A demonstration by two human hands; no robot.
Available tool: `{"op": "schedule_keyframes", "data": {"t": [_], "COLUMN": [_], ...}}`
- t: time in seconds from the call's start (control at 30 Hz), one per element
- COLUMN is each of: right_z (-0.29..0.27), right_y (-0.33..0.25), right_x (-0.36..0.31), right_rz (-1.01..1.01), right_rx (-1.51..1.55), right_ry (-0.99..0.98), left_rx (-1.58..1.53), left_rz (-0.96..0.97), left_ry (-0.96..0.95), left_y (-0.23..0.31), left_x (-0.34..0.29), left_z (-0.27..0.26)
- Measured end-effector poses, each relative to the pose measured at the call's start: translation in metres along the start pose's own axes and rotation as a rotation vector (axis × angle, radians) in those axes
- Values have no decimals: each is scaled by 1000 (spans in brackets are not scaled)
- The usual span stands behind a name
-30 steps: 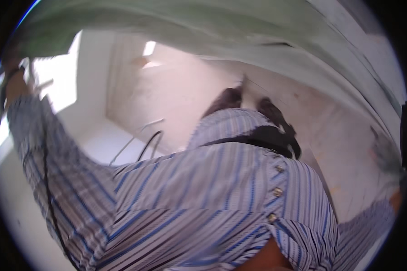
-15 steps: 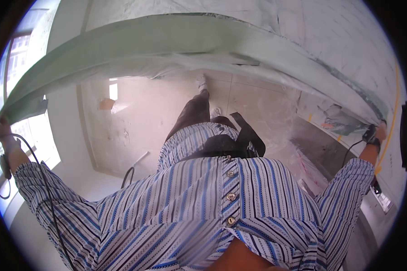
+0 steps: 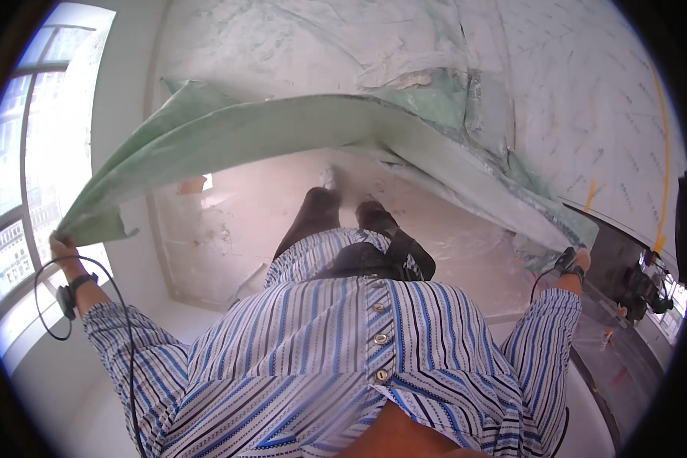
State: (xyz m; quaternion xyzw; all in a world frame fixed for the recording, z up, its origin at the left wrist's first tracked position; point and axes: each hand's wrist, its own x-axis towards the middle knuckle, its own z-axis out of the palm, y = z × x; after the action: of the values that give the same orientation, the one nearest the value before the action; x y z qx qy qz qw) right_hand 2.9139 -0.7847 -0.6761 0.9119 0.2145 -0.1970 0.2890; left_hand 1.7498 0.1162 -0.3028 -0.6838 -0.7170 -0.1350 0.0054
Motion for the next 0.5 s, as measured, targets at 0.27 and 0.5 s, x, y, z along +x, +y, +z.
{"op": "schedule_keyframes", "data": {"t": [0.27, 0.5], "right_z": [-39, -47], "right_y": [-16, 34], "right_x": [-31, -2], "right_rz": [-10, 426], "right_rx": [-14, 781], "right_ry": [85, 41], "left_rx": [-19, -57], "left_rz": [-264, -480], "left_ry": [-1, 66], "left_y": [-61, -76], "left_x": [-195, -265], "left_z": [-32, 42]}}
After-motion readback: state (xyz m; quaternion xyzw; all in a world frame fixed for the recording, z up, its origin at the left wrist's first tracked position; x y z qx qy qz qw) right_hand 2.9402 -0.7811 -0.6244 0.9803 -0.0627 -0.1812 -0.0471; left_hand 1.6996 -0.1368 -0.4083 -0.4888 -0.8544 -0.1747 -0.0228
